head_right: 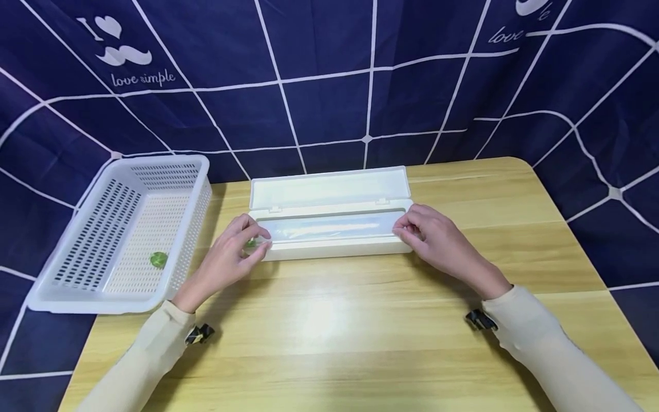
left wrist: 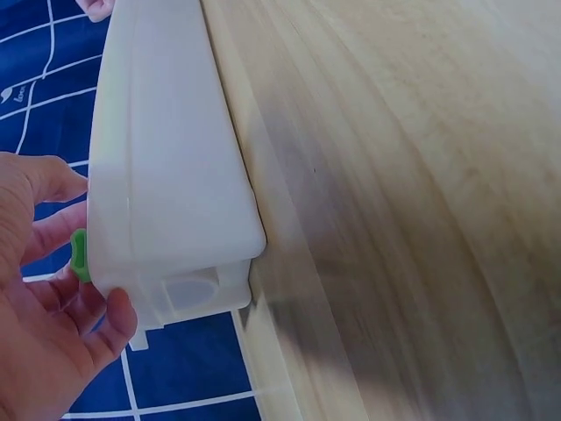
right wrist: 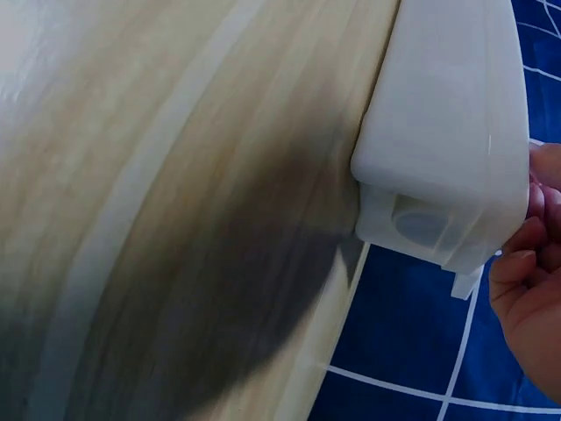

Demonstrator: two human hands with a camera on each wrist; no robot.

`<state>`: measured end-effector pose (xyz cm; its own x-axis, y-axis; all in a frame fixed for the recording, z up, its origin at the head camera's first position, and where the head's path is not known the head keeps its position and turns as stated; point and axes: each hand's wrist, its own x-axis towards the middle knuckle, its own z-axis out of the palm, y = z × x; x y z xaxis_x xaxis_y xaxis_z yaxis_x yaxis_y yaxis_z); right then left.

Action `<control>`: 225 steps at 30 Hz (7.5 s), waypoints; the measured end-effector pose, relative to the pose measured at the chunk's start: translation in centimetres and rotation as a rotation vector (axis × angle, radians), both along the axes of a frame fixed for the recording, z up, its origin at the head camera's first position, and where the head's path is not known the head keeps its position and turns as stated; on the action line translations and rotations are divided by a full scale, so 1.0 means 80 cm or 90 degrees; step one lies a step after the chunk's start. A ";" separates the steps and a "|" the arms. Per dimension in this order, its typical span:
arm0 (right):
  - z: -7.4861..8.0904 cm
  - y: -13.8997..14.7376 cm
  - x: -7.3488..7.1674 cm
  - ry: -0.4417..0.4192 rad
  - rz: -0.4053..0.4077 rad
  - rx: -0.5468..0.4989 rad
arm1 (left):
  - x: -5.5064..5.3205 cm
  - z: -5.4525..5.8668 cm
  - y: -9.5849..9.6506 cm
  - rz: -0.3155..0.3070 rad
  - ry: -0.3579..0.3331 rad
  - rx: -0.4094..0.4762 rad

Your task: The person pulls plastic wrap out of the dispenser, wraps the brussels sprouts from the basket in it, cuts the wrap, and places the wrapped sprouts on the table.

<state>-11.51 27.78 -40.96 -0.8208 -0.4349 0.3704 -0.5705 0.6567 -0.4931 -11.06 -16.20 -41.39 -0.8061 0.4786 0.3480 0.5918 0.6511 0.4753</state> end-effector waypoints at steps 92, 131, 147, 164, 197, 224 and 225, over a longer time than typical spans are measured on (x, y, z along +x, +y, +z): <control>-0.008 0.002 -0.019 -0.156 -0.121 -0.116 | -0.021 -0.008 0.011 0.092 -0.022 0.125; -0.011 -0.001 -0.022 -0.148 -0.185 -0.220 | -0.020 -0.016 0.007 0.148 -0.140 0.401; -0.011 -0.001 -0.025 -0.089 -0.175 -0.248 | -0.023 -0.014 0.007 0.150 -0.117 0.406; 0.000 -0.002 -0.031 -0.084 -0.177 -0.259 | -0.032 -0.005 0.005 0.113 -0.088 0.369; 0.011 -0.017 -0.033 0.028 -0.115 -0.225 | -0.035 0.011 -0.003 0.121 -0.036 0.387; 0.024 -0.018 -0.028 0.004 -0.115 -0.255 | -0.029 0.022 0.004 0.103 -0.070 0.446; 0.024 -0.018 -0.028 0.000 -0.111 -0.258 | -0.029 0.023 0.004 0.103 -0.069 0.446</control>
